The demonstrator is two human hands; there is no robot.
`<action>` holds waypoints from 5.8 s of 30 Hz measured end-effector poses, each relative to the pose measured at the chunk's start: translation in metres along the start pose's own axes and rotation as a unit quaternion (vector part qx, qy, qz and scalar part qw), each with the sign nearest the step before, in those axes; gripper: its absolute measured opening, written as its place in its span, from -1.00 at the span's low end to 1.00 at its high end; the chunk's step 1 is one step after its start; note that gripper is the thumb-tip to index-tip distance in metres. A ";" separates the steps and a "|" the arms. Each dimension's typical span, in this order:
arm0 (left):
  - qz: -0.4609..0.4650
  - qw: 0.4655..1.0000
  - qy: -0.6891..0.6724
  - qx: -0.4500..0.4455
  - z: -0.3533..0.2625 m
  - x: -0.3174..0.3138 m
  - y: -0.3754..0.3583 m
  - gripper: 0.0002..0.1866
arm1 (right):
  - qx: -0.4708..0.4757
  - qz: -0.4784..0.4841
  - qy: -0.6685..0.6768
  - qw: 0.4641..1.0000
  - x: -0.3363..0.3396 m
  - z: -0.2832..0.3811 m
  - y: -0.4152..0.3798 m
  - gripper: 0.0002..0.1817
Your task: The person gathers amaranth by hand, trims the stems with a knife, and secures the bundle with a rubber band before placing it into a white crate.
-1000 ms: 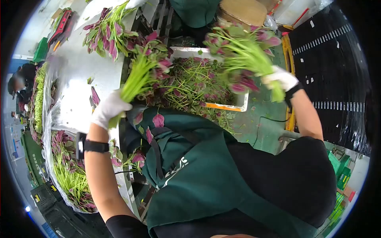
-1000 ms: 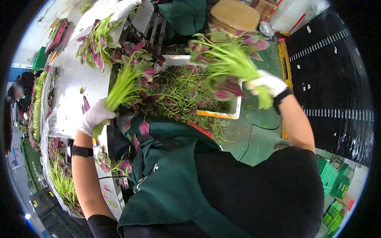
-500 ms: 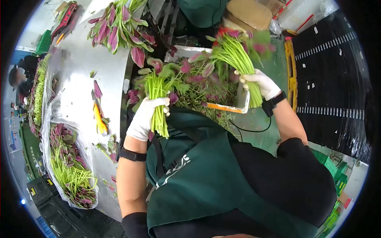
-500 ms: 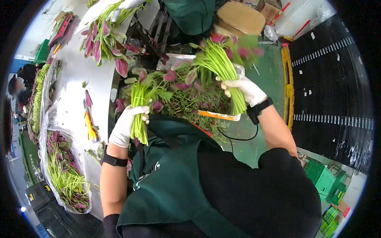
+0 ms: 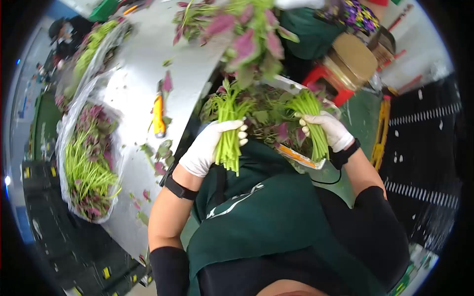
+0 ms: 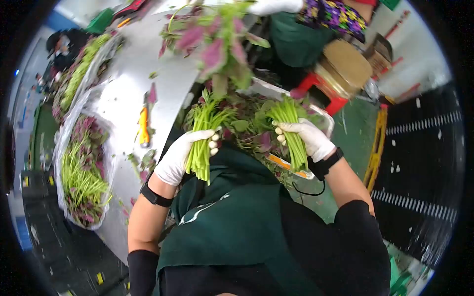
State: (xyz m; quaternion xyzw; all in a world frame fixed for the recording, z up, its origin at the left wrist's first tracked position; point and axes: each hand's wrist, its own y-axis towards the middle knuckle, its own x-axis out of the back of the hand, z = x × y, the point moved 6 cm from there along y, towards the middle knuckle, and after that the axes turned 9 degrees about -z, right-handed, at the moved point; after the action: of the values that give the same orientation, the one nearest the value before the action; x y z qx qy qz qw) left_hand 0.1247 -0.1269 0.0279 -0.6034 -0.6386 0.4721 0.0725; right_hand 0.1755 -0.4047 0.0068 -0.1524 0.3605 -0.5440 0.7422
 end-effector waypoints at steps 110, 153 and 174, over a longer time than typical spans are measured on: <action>0.055 0.872 -0.396 -0.283 0.088 0.192 -0.085 -0.29 | 0.035 0.400 -0.219 0.889 -0.377 -0.080 0.040 -0.79; 0.013 0.898 -0.308 -0.314 0.071 0.182 -0.084 -0.24 | 0.437 0.184 -0.578 0.664 -0.319 0.005 0.068 -0.59; 0.011 0.893 -0.304 -0.333 0.074 0.187 -0.079 -0.30 | 0.469 0.027 -0.539 0.699 -0.338 0.058 0.143 -0.76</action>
State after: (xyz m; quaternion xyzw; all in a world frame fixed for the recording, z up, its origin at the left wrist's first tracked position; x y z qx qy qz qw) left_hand -0.0286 0.0057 -0.0465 -0.4263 -0.7423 0.3933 -0.3354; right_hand 0.2661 -0.0525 0.0837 -0.0423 -0.3987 -0.4473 0.7995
